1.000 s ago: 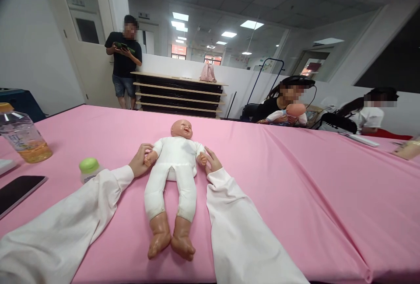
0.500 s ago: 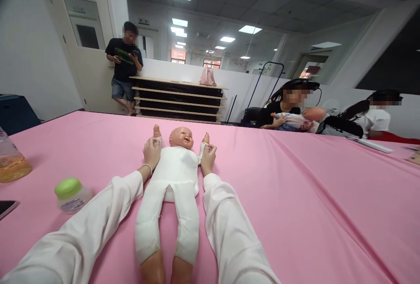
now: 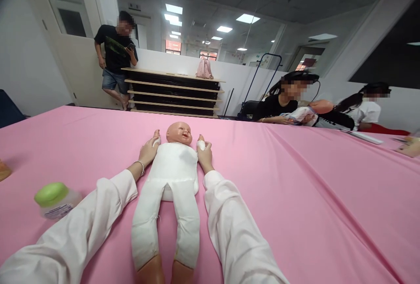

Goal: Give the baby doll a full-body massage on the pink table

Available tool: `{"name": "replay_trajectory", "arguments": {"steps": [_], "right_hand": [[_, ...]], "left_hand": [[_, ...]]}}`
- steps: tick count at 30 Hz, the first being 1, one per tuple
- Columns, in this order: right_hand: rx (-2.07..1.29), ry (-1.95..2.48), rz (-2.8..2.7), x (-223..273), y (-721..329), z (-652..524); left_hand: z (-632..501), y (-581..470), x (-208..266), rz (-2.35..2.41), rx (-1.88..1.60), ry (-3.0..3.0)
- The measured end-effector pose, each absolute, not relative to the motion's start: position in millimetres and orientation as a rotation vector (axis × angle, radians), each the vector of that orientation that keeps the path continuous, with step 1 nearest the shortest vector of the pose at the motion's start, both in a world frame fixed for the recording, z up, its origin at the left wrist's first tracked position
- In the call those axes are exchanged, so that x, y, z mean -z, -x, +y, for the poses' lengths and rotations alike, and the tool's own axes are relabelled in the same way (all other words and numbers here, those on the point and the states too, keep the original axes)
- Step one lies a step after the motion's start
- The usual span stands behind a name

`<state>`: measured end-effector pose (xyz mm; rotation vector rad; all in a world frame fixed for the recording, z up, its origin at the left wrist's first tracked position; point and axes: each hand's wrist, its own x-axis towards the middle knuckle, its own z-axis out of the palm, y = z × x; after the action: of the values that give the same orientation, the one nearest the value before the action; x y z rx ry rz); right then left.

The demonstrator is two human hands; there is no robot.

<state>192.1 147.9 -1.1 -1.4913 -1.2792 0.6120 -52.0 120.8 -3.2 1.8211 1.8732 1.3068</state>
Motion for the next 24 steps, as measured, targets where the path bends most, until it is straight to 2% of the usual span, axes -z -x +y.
{"name": "replay_trajectory", "arguments": {"steps": [8,12,16,20,24], "right_hand": [[-0.528,1.383,-1.300,-2,-189,144],[-0.306,1.176,-1.361,-9,-183,129],[-0.241,1.083,-1.405,-12,-179,110],[-0.283,1.050,-1.418,-10,-186,93],[-0.509,0.996,-1.473,-12,-200,73]], "left_hand": [[120,53,4,1.834,-1.397,-1.723],[117,56,3,1.711,-1.610,-1.570],[101,55,-2,1.651,-1.772,-1.511],[76,54,-8,1.605,-1.818,-1.587],[53,62,-7,1.568,-1.723,-1.780]]}}
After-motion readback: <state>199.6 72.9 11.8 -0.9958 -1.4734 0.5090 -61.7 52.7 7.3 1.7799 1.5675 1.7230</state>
